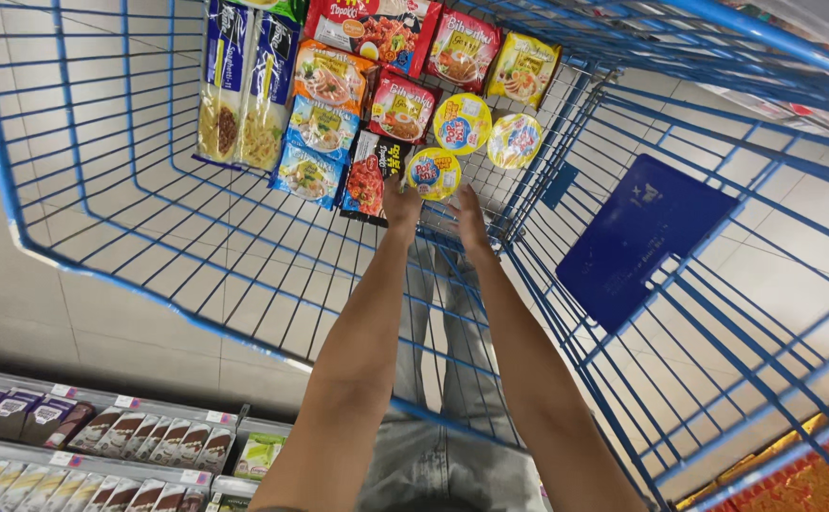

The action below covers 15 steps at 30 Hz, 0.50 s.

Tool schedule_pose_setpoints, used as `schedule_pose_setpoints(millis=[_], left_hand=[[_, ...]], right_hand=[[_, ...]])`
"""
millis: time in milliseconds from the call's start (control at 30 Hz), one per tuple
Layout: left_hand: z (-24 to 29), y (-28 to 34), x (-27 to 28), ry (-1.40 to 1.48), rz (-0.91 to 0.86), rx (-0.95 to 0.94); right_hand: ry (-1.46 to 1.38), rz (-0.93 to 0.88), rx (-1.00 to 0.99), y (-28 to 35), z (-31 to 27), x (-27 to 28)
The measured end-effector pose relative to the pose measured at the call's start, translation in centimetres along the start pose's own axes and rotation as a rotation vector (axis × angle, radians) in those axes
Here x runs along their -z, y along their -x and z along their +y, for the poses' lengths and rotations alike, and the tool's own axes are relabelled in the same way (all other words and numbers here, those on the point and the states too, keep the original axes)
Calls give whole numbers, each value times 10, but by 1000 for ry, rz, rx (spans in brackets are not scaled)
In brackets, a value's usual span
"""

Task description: The person repeatedly selects a cup of instant noodles from the shelf and places it into a shopping cart.

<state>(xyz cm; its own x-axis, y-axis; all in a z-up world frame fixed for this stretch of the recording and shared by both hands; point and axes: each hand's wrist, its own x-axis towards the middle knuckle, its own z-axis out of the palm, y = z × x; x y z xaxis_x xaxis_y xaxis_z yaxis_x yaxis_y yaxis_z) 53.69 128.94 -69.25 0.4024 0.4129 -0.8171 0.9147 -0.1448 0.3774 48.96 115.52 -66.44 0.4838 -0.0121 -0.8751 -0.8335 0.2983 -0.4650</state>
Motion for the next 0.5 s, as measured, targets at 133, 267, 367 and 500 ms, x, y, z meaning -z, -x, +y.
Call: schedule_pose_setpoints(millis=[133, 267, 367, 500], left_hand=[[-10, 8, 13, 6, -7, -40], [4, 34, 26, -51, -76, -45], [29, 56, 41, -161, -164, -224], [90, 124, 52, -148, -243, -480]], right_hand=[[81, 21, -6, 8, 17, 23], [-18, -1, 73, 42, 11, 43], [-43, -25, 130, 75, -24, 53], [5, 27, 179, 118, -75, 71]])
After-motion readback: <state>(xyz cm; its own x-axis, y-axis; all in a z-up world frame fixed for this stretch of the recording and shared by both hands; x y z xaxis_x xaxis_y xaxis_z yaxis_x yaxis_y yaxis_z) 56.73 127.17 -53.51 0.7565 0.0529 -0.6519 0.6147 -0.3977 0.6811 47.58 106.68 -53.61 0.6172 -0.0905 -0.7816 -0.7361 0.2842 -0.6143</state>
